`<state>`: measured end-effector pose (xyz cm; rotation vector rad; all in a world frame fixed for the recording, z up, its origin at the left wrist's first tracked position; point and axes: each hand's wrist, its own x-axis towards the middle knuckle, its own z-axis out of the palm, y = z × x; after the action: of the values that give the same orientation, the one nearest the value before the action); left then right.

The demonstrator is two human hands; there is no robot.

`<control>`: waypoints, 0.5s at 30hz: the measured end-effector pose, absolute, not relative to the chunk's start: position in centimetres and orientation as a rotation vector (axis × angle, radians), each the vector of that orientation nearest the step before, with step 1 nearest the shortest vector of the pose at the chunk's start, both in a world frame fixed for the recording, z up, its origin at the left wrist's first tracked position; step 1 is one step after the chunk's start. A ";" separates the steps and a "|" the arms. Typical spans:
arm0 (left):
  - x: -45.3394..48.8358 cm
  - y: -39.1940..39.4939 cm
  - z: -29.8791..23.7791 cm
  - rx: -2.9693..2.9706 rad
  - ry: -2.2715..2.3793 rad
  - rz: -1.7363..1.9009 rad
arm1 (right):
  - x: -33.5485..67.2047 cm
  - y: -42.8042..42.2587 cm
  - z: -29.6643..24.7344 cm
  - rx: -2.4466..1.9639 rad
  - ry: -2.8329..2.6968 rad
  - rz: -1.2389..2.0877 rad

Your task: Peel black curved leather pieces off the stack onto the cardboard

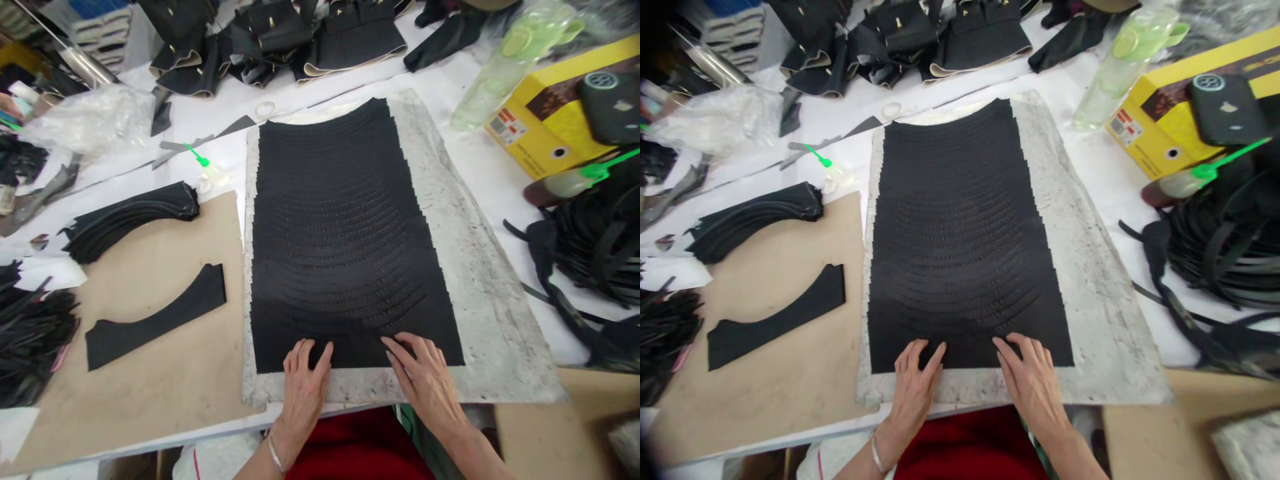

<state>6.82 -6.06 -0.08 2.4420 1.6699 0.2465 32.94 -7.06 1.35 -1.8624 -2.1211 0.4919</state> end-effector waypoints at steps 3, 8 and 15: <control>6.9 -5.9 0.1 2.431 1.692 0.263 | 33.2 -7.2 1.3 -1.868 -2.137 0.481; 6.8 -5.6 -0.4 2.436 1.649 0.297 | 33.6 -7.2 0.8 -1.883 -2.137 0.500; 7.0 -6.5 0.1 2.396 1.682 0.287 | 33.9 -8.3 -1.0 -1.843 -2.104 0.335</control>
<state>6.97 -6.46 0.09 2.3959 1.6822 0.2871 33.88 -8.32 -1.00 -1.8432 -2.1038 0.3349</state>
